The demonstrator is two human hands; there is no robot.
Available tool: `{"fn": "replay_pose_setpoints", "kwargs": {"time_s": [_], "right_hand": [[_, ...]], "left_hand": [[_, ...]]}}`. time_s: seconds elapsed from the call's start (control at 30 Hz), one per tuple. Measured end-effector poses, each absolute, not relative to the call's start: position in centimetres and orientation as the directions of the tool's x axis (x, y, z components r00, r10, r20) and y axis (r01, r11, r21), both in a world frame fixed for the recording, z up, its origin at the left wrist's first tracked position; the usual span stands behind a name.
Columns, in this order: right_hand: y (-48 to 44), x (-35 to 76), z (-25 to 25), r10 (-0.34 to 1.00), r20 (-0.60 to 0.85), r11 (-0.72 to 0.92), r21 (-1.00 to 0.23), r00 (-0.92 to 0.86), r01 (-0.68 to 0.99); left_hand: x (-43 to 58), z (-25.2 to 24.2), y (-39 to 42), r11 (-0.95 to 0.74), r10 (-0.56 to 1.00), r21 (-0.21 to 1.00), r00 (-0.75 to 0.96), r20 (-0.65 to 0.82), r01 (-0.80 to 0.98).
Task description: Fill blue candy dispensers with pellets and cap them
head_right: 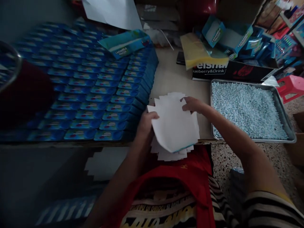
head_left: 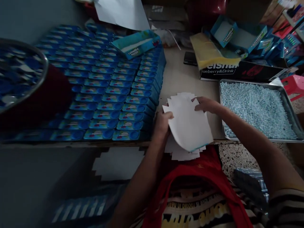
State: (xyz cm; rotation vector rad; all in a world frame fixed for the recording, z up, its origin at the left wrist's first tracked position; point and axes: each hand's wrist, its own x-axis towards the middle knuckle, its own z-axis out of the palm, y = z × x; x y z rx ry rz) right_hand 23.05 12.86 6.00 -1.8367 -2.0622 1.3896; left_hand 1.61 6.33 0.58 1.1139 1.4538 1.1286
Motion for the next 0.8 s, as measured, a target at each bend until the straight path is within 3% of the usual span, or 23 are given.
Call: {"fn": "replay_pose_setpoints", "kwargs": {"time_s": [0.13,0.27,0.37,0.57,0.63,0.73,0.8], "right_hand": [[6.9,23.1,4.4,0.869,-0.447,-0.221,-0.734,-0.212,0.642],[3.2,22.0,2.7,0.963,-0.267,-0.202,-0.81,-0.041,0.55],[1.4,21.9,2.7,0.967,-0.256,-0.228,-0.857,0.003,0.462],[-1.2,22.9,3.6,0.994,-0.112,-0.091,-0.833,-0.006,0.546],[-1.0,23.6,3.3,0.99,-0.142,-0.114,-0.819,-0.006,0.563],[0.1,24.5,2.5,0.959,-0.28,-0.232,-0.873,-0.05,0.43],[0.5,24.8,2.0,0.963,-0.265,-0.225,-0.893,-0.051,0.389]], "left_hand": [[-0.2,1.5,4.1,0.238,0.969,0.971,0.065,-0.238,0.016],[0.6,1.9,2.4,0.154,0.979,0.983,0.119,-0.166,0.102],[1.1,1.6,2.1,0.116,0.98,0.986,0.15,-0.134,0.123],[1.4,0.5,1.9,0.146,0.967,0.988,0.201,-0.154,0.053],[1.4,0.5,2.2,0.152,0.962,0.988,0.228,-0.152,0.016],[1.4,1.0,3.0,0.15,0.951,0.989,0.274,-0.142,-0.007],[1.5,1.4,3.6,0.148,0.935,0.988,0.319,-0.155,0.046]]}}
